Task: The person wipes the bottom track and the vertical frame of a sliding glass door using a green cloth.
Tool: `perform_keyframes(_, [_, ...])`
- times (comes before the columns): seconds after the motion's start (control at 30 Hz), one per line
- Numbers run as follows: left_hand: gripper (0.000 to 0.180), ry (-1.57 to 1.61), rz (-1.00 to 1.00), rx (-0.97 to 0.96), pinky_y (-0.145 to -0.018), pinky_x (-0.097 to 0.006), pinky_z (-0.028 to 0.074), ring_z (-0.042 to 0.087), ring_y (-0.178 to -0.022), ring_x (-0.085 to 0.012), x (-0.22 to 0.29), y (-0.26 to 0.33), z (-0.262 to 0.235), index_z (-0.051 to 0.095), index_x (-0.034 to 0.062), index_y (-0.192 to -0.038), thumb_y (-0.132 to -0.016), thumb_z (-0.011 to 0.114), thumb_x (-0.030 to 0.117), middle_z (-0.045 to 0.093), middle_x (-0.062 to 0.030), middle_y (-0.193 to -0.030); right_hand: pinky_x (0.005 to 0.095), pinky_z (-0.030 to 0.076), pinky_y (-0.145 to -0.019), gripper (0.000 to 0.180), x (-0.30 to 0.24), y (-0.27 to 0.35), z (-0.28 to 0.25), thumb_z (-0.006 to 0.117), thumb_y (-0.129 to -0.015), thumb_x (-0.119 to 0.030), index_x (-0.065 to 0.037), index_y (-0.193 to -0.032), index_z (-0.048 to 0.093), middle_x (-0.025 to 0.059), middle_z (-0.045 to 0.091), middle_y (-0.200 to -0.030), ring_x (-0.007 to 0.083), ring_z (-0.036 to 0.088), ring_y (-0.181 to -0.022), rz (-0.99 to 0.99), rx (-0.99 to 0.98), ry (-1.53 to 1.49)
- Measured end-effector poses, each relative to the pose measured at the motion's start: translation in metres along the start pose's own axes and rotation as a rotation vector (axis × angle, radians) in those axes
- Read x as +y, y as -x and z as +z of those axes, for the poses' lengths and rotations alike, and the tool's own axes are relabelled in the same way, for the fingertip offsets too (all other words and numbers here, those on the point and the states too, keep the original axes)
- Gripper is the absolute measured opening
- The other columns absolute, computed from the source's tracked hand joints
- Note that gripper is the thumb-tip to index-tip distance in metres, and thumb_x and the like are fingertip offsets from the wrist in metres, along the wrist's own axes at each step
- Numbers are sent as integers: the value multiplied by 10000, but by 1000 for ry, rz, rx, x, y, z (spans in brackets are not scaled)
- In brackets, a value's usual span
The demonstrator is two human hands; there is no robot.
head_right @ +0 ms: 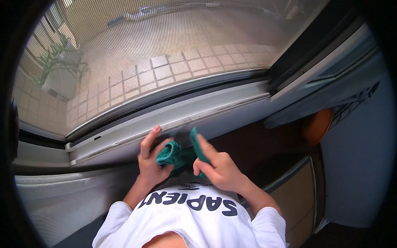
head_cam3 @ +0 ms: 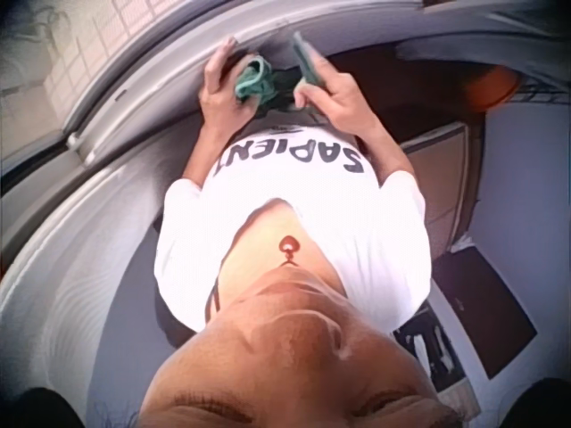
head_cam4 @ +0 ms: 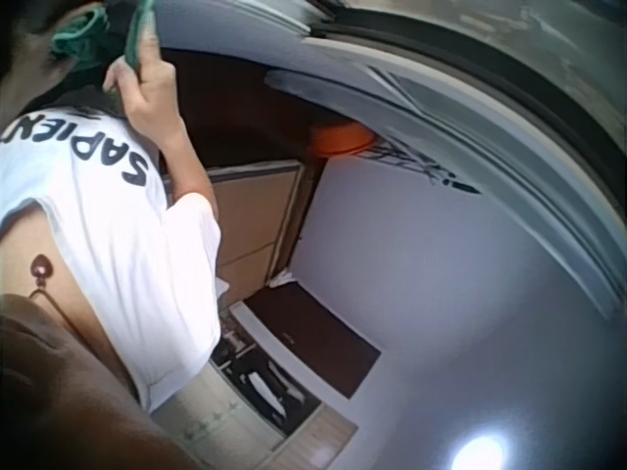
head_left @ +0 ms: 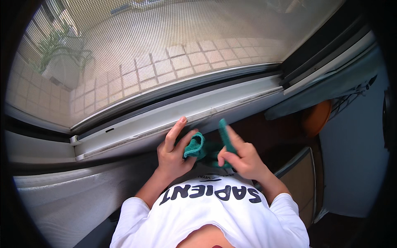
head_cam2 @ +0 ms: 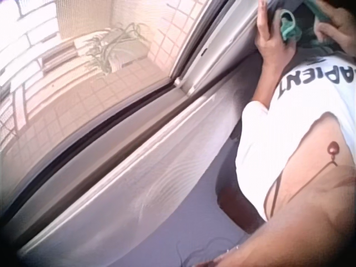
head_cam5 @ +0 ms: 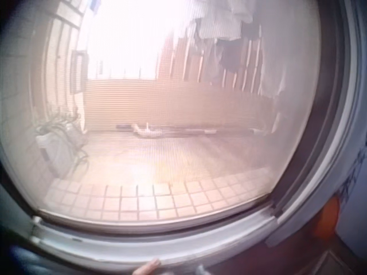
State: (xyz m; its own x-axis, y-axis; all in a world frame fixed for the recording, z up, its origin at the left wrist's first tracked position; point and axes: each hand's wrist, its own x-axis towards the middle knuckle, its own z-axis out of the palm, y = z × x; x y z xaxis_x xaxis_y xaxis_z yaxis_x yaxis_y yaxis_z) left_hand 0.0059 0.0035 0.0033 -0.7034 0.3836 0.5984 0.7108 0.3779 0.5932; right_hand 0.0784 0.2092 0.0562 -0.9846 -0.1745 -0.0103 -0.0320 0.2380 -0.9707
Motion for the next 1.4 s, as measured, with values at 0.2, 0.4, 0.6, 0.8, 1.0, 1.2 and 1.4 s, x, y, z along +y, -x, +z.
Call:
perform_keyframes(0.2, [589, 22, -12, 12, -983, -368, 497, 525, -1256, -304, 3, -2, 1, 689, 85, -1122, -546, 668, -36, 442, -137, -1404, 251, 407, -620, 611, 34, -7, -13, 424, -968, -140, -93, -1527, 182, 100, 568, -675, 131, 462, -594, -93, -97, -1139])
perform_keyframes(0.4, [571, 2, -3, 6, -979, -372, 499, 519, -1262, -306, 3, -3, 1, 692, 81, -1112, -554, 670, -36, 449, -138, -1398, 258, 464, -647, 632, 27, -14, -14, 482, -942, -79, -68, -1517, 219, 83, 605, -692, 135, 536, -613, -86, 103, -440])
perform_keyframes(0.6, [547, -1, -31, 23, -973, -373, 502, 526, -1255, -304, 5, 0, 3, 692, 74, -1104, -568, 677, -36, 455, -132, -1394, 379, 484, -506, 684, 24, -37, -3, 585, -881, -84, 77, -1454, 250, 152, 589, -589, 305, 611, -497, -141, 313, 426])
perform_keyframes(0.8, [519, -20, -51, 20, -963, -373, 509, 532, -1248, -303, 6, 1, 2, 691, 70, -1097, -588, 678, -32, 459, -135, -1389, 428, 467, -488, 707, 7, -55, 23, 625, -820, -96, 55, -1441, 323, 173, 577, -574, 343, 591, -480, -347, 169, 705])
perform_keyframes(1.0, [536, 3, -12, 55, -960, -374, 513, 534, -1245, -309, 4, -1, 7, 687, 74, -1103, -578, 676, -35, 449, -142, -1392, 404, 469, -462, 649, 5, -46, -23, 614, -830, -92, 36, -1421, 378, 164, 586, -577, 318, 607, -485, -29, 323, 839])
perform_keyframes(1.2, [549, 10, -32, 29, -966, -377, 510, 534, -1242, -317, 4, 0, 4, 688, 79, -1100, -562, 681, -34, 451, -141, -1386, 409, 474, -480, 710, 11, -54, 6, 599, -750, -62, -11, -1430, 402, 139, 576, -587, 274, 588, -472, -394, 137, 853])
perform_keyframes(1.4, [511, 26, -10, 18, -986, -388, 483, 490, -1279, -343, 2, 0, 8, 677, 44, -1089, -585, 677, -42, 421, -175, -1396, 411, 450, -470, 665, 10, -45, -18, 599, -811, -72, -21, -1439, 388, 130, 563, -557, 303, 585, -480, -221, 290, 915])
